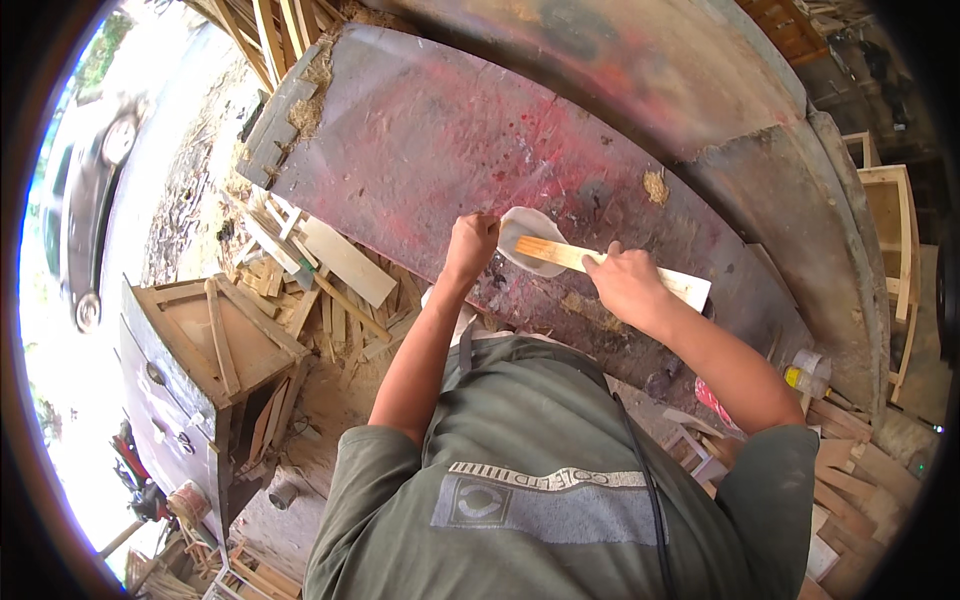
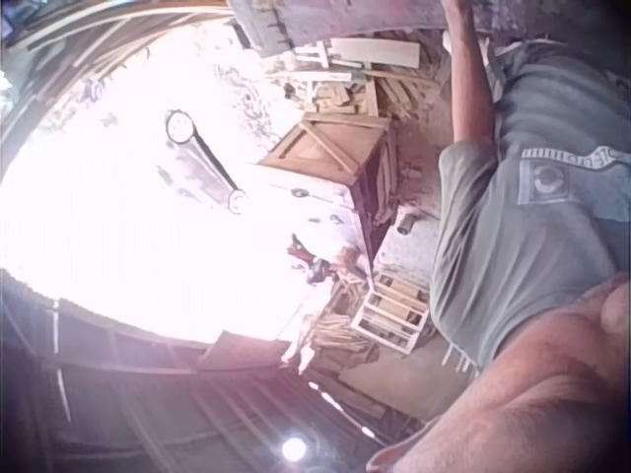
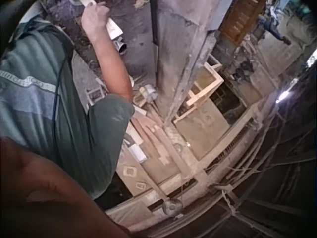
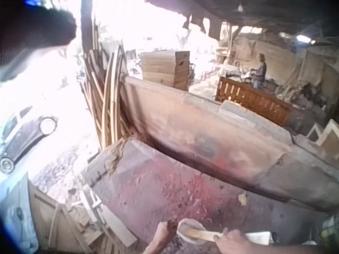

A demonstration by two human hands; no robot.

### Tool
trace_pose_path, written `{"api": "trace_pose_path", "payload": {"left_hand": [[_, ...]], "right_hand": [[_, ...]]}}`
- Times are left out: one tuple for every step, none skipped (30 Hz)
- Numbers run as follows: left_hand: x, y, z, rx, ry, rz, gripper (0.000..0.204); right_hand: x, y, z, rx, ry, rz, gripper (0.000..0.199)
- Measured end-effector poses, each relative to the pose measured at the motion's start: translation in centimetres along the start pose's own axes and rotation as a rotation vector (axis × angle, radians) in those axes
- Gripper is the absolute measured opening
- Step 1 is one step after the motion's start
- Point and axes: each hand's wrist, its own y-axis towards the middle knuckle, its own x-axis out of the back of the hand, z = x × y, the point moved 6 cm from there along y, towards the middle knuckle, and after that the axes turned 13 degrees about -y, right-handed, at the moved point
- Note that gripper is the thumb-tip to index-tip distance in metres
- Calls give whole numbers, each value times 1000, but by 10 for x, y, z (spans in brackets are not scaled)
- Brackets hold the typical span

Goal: The person stirs a substance in a plastic container with a stick, then stirs a separate bucket of yellow liquid with a brush, and finally wipes the first container with a cloth.

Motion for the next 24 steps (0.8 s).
{"api": "trace_pose_path", "payload": {"left_hand": [[-2, -1, 0, -1, -9, 0, 14], [-4, -4, 2, 22, -2, 8, 14], [-4, -2, 0, 36, 5, 12, 14], [-5, 0, -1, 50, 11, 16, 14], [-6, 1, -3, 61, 10, 21, 14], [-4, -1, 0, 79, 15, 24, 14], [-4, -4, 2, 97, 21, 27, 14], [-3, -5, 2, 73, 9, 7, 13], [-2, -6, 1, 48, -2, -14, 13], [-2, -7, 2, 25, -17, -35, 13], [-1, -9, 4, 30, -14, -45, 13], [-2, -11, 6, 33, -13, -53, 12], [-3, -12, 8, 37, -11, -60, 12], [-5, -13, 10, 46, 22, -64, 12], [-5, -14, 10, 52, 59, -63, 14], [-5, -14, 9, 59, 95, -63, 18], [-5, -17, 11, 104, 101, -51, 20], [-6, -17, 6, 145, 105, -34, 22], [-5, -21, 4, 192, 109, -25, 24], [-7, -23, 4, 206, 128, -27, 25], [-8, -28, 7, 225, 151, -34, 26], [-7, -31, 9, 244, 175, -46, 27], [-6, -34, 6, 262, 164, -28, 26], [-5, -36, 0, 278, 152, -8, 25]], "right_hand": [[-2, -4, 1, -8, 0, 18, 40], [-6, -4, 5, -40, 3, 12, 40], [-10, 3, 9, -77, 0, 0, 40], [-12, 6, 9, -113, -3, -12, 41], [-16, 4, 6, -111, 10, -2, 42], [-17, 1, 9, -101, 31, 6, 43], [-16, -2, 10, -91, 51, 14, 44], [-18, -6, 9, -68, 103, 89, 46], [-14, -13, 6, -82, 150, 86, 48], [-10, -23, 5, -95, 195, 87, 50], [-10, -30, 4, -108, 240, 87, 52], [-14, -37, 3, -136, 336, 71, 53], [-20, -42, 3, -164, 431, 55, 55], [-25, -46, 1, -191, 526, 39, 56], [-31, -51, 2, -183, 625, 70, 58], [-37, -55, 4, -173, 725, 100, 59], [-43, -59, 6, -163, 824, 130, 60], [-49, -62, 8, -133, 973, 53, 60], [-56, -63, 12, -92, 1116, -24, 60], [-62, -64, 14, -50, 1258, -104, 60], [-59, -66, 13, -101, 1465, 72, 59], [-40, -71, 6, -150, 1662, 259, 57], [-25, -79, 5, -205, 1854, 455, 56], [-16, -82, 1, -206, 1909, 458, 50]]}}
